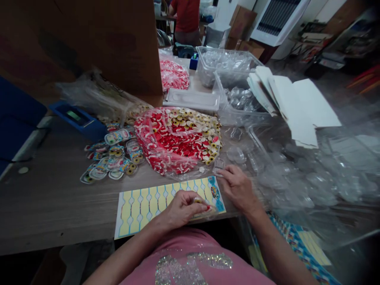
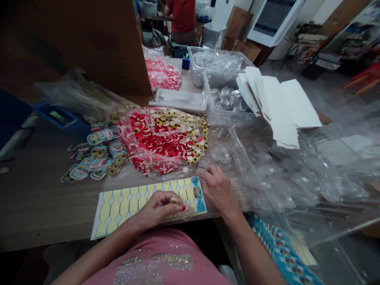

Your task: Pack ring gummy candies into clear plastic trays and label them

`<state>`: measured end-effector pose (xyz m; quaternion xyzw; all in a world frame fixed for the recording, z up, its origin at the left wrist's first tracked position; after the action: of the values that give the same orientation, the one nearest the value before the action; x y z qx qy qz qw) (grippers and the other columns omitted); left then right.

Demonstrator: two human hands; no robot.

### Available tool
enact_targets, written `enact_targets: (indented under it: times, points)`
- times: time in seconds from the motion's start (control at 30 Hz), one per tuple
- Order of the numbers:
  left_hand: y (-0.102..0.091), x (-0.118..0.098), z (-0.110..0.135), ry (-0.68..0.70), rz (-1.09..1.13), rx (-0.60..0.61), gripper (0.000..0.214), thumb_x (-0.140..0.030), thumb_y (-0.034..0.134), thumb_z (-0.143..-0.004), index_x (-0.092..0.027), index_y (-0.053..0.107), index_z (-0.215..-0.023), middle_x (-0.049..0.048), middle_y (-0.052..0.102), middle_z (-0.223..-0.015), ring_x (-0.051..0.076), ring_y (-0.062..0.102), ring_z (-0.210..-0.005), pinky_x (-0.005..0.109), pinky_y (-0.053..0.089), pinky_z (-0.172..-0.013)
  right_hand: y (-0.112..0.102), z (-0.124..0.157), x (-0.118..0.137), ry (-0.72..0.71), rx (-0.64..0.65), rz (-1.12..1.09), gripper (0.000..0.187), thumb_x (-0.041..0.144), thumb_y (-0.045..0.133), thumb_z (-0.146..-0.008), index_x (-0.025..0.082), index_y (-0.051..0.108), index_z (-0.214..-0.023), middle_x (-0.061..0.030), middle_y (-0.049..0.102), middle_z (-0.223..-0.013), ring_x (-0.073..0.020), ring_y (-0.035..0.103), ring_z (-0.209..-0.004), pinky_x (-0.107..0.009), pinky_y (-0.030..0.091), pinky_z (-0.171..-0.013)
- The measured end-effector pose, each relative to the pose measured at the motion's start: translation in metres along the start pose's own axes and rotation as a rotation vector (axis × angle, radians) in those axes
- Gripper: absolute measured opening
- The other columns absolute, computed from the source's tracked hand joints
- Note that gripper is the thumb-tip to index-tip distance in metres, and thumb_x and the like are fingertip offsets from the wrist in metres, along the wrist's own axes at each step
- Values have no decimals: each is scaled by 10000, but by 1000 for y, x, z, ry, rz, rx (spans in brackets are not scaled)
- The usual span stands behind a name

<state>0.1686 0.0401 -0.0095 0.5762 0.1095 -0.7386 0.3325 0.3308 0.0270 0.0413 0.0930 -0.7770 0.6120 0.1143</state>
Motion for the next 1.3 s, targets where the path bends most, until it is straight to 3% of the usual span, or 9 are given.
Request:
enact_targets:
  times: [0.1,0.2,0.3,0.43,0.63,0.93,1.13,1.3]
  points:
    - [-1,5,-5,-27,-2,-12,196,-335,698,-757,-149,752,-789,53,707,-760,153,615,-702,288,463,-708,-3,7,-2,13,-10,-11,223,143,528,-892,200,714,-1001,-71,605,-885,-205,557,-859,-316,448,-760]
    - [6,-7,-13,114,-131,22,160,-307,685,-786,-172,761,-831,71,735,-894,212,638,-962,345,459,-892,14,6,6,2,141,92,171,210,612,-858,233,716,-991,-83,610,-969,-237,548,-924,-339,431,-771]
    - [18,-21,-18,257,-305,101,126,-280,665,-817,-204,764,-832,64,720,-1088,230,559,-1183,395,374,-1050,25,-1,9,41,233,199,255,289,671,-822,251,690,-1074,-107,595,-1081,-281,527,-1001,-371,416,-786]
    - [23,-20,-24,264,-391,157,128,-247,637,-842,-213,760,-829,58,684,-1208,227,514,-1257,415,350,-1085,28,-6,6,58,262,193,230,280,662,-829,234,693,-1052,-107,590,-1087,-267,523,-1006,-355,411,-799]
    - [13,-11,-30,284,-476,62,107,-261,677,-827,-208,770,-830,97,629,-1301,242,463,-1300,449,321,-1103,29,-8,1,47,206,136,113,215,619,-853,223,718,-907,-78,602,-1007,-217,542,-933,-308,398,-773]
    - [11,-2,-29,347,-543,-33,139,-294,669,-839,-196,765,-856,131,527,-1425,270,376,-1369,505,292,-1108,40,4,8,-65,45,142,208,124,476,-897,169,652,-796,-72,613,-848,-170,556,-754,-262,390,-663]
    - [8,-5,-29,293,-508,-56,113,-266,673,-826,-192,759,-829,134,536,-1415,276,386,-1358,517,299,-1097,40,10,10,-127,28,92,209,87,423,-886,166,608,-826,-112,648,-911,-208,581,-793,-303,443,-711]
    - [8,-5,-29,288,-484,-60,112,-260,674,-824,-189,761,-815,137,575,-1371,265,404,-1342,497,304,-1099,22,27,6,-124,-26,-62,173,124,419,-925,188,577,-902,-105,700,-1001,-197,642,-855,-298,475,-767]
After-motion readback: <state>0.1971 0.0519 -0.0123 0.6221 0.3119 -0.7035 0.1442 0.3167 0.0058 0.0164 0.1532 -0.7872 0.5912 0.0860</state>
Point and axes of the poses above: each hand's wrist, its own z-axis away from the middle knuckle, its own y-axis out of the palm, x = y × z, the point moved 9 cm from there along -z, towards the middle knuckle
